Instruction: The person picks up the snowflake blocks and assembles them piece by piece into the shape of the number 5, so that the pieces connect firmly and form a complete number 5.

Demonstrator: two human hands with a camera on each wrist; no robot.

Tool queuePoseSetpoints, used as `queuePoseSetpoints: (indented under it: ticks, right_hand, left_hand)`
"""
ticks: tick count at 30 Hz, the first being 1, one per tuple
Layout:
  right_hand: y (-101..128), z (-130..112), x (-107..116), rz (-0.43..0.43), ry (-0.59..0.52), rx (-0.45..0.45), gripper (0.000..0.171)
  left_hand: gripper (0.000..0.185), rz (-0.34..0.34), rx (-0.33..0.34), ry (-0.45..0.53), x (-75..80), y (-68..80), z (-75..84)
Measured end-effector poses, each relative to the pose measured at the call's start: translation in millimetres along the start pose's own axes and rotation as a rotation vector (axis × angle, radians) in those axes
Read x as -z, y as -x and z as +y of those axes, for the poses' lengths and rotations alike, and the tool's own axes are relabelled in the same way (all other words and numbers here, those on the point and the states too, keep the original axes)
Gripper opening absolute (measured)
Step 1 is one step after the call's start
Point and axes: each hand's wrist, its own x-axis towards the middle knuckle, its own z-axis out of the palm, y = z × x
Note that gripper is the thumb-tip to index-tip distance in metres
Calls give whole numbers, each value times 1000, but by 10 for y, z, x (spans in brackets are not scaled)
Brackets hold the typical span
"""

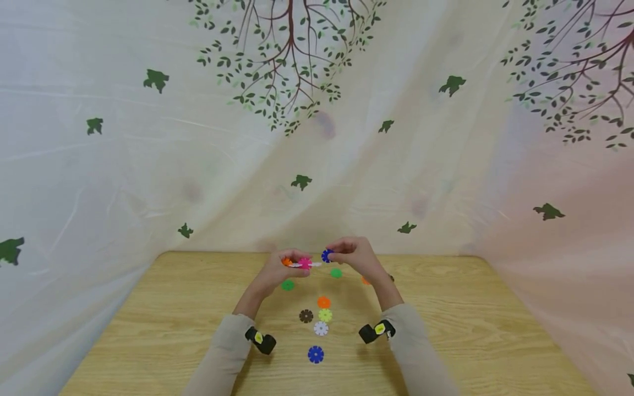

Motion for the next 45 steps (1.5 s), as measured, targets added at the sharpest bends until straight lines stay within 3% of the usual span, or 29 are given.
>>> queuePoseSetpoints:
  ticks: [7,15,21,28,35,45]
  right_hand:
    - [-4,45,-52,38,-100,-9,22]
    - [-30,62,-82,26,-125,-5,22]
    - [-33,60,-90,2,-127,-17,22]
    - [-34,109,-103,-14,-118,-9,21]
    - [-26,145,-107,-19,-122,-11,22]
    - [-115,369,-121,15,-104,-17,23]
  left_hand:
    - [42,36,42,17,17,15,23]
    - [37,38,44,-1,24,166,337]
    - [40,35,34,-10,25,183,375]
    - [38,26,18,-7,30,160,328]
    - [41,9,26,30,46,46,89]
    - [40,0,35,59,33,66,78]
